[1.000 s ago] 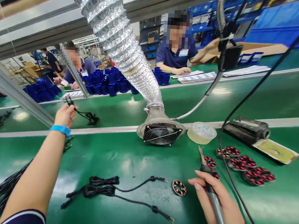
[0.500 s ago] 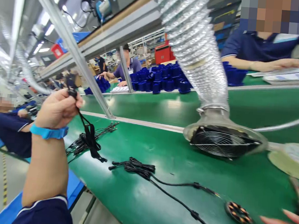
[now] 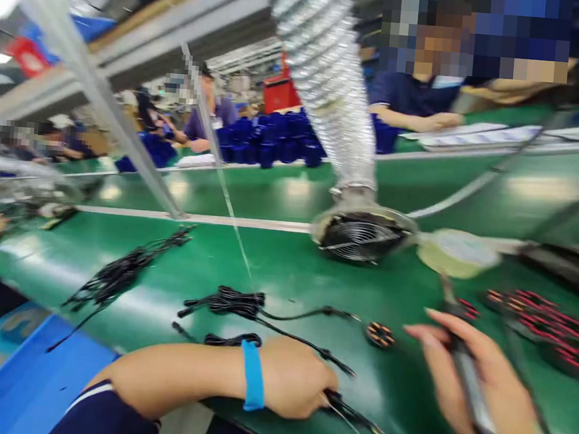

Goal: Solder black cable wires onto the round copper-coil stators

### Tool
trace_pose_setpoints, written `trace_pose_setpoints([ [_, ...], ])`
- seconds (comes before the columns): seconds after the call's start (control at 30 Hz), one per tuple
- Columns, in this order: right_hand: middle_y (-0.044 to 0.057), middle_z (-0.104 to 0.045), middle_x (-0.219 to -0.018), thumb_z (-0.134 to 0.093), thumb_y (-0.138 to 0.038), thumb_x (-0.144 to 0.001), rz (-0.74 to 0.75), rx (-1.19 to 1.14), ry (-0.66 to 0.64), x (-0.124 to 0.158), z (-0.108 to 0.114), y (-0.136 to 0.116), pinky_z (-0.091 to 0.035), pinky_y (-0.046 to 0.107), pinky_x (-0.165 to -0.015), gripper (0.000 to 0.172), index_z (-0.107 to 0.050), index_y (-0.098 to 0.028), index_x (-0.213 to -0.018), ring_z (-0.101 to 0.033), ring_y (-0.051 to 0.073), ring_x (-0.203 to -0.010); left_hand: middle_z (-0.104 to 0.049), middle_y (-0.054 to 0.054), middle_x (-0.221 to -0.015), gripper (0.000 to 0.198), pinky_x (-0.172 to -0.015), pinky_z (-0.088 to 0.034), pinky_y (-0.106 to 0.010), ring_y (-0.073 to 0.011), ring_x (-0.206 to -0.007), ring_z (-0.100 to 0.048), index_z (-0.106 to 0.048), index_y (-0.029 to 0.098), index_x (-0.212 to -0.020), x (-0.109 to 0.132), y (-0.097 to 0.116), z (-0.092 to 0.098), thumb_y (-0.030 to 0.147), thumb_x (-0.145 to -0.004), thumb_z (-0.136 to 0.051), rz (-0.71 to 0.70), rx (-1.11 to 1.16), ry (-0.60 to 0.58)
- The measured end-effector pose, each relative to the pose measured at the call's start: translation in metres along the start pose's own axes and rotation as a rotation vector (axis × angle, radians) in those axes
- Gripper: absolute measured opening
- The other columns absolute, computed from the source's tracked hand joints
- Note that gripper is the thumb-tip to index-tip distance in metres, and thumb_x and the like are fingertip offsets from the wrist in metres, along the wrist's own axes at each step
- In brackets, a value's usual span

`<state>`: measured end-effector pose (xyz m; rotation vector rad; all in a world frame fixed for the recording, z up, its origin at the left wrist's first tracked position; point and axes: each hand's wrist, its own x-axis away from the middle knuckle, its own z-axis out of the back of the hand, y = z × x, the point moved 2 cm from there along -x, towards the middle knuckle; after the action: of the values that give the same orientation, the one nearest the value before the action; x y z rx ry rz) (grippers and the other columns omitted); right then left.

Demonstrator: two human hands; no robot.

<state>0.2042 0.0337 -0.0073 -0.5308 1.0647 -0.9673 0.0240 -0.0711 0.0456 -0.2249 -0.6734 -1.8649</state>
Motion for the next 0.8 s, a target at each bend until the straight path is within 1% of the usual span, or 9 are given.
trace_pose_setpoints([
  [0.07,0.005,-0.071,-0.076,-0.054,-0.044,-0.087,0.006,0.003,0.001,-0.003,0.005,0.004,-0.055,0.033,-0.061,0.029,-0.062,-0.021,-0.103,-0.066,0.020,-0.065,-0.074,-0.010,-0.092,0.020,-0.062,-0.049,-0.031,-0.0274,-0.084,-0.070,-0.068,0.015,-0.092,-0.012,0.006,-0.007,0.025,-0.088,-0.051,-0.017,-0.088,-0.032],
  [0.13,0.005,-0.072,-0.080,-0.053,-0.034,-0.088,-0.017,-0.010,-0.016,-0.006,0.005,0.009,-0.055,0.033,-0.068,0.025,-0.059,-0.022,-0.109,-0.068,0.019,-0.070,-0.072,-0.011,-0.097,0.022,-0.064,-0.050,-0.032,-0.0283,-0.084,-0.070,-0.069,0.014,-0.092,-0.020,0.008,-0.006,0.028,-0.088,-0.053,-0.045,-0.124,-0.077],
  [0.27,0.002,-0.069,-0.081,-0.051,-0.024,-0.089,-0.009,-0.041,-0.022,-0.008,0.001,0.011,-0.054,0.033,-0.076,0.022,-0.056,-0.023,-0.111,-0.068,0.018,-0.075,-0.069,-0.010,-0.103,0.033,-0.068,-0.051,-0.033,-0.0277,-0.085,-0.068,-0.068,0.018,-0.101,-0.027,-0.006,0.018,0.044,-0.082,-0.062,-0.057,-0.073,-0.129],
  [0.3,0.002,-0.069,-0.082,-0.050,-0.022,-0.089,0.006,-0.054,-0.039,-0.008,0.000,0.010,-0.053,0.033,-0.076,0.023,-0.055,-0.023,-0.111,-0.068,0.017,-0.076,-0.069,-0.009,-0.102,0.030,-0.070,-0.050,-0.032,-0.0260,-0.086,-0.067,-0.067,0.019,-0.102,-0.030,-0.013,0.026,0.042,-0.082,-0.063,-0.048,-0.027,-0.099],
  [0.37,0.002,-0.068,-0.084,-0.049,-0.018,-0.088,0.046,-0.069,-0.086,-0.008,-0.004,0.008,-0.053,0.032,-0.075,0.025,-0.054,-0.023,-0.113,-0.067,0.017,-0.077,-0.068,-0.006,-0.099,0.019,-0.077,-0.050,-0.030,-0.0218,-0.088,-0.065,-0.066,0.020,-0.099,-0.041,-0.028,0.041,0.031,-0.085,-0.060,0.012,0.068,0.050],
  [0.47,0.003,-0.066,-0.085,-0.048,-0.012,-0.086,0.144,-0.059,-0.150,-0.006,-0.010,0.005,-0.053,0.032,-0.075,0.031,-0.052,-0.023,-0.115,-0.064,0.017,-0.077,-0.065,-0.006,-0.102,0.016,-0.083,-0.047,-0.032,-0.0210,-0.093,-0.062,-0.061,0.018,-0.100,-0.066,-0.048,0.048,0.022,-0.084,-0.059,0.102,0.115,0.266],
  [0.6,0.004,-0.066,-0.085,-0.048,-0.007,-0.085,0.259,0.035,-0.234,-0.004,-0.019,-0.001,-0.051,0.036,-0.074,0.036,-0.050,-0.020,-0.118,-0.058,0.020,-0.078,-0.061,-0.006,-0.093,0.006,-0.076,-0.046,-0.033,-0.0216,-0.084,-0.060,-0.059,0.017,-0.089,-0.093,-0.057,0.034,0.019,-0.083,-0.058,0.084,0.091,0.286],
  [0.7,0.006,-0.066,-0.087,-0.050,-0.005,-0.082,0.272,0.116,-0.314,-0.003,-0.024,-0.004,-0.048,0.038,-0.074,0.037,-0.051,-0.018,-0.117,-0.054,0.022,-0.080,-0.060,-0.003,-0.086,0.006,-0.074,-0.046,-0.030,-0.0186,-0.080,-0.059,-0.058,0.017,-0.081,-0.096,-0.060,0.028,0.017,-0.086,-0.054,0.035,0.118,0.288],
  [0.8,0.007,-0.065,-0.088,-0.052,-0.003,-0.080,0.232,0.129,-0.341,-0.004,-0.026,-0.004,-0.046,0.038,-0.075,0.040,-0.051,-0.016,-0.117,-0.052,0.022,-0.082,-0.059,-0.001,-0.082,0.009,-0.072,-0.045,-0.028,-0.0159,-0.077,-0.057,-0.058,0.017,-0.078,-0.094,-0.061,0.029,0.018,-0.086,-0.054,-0.038,0.228,0.275],
])
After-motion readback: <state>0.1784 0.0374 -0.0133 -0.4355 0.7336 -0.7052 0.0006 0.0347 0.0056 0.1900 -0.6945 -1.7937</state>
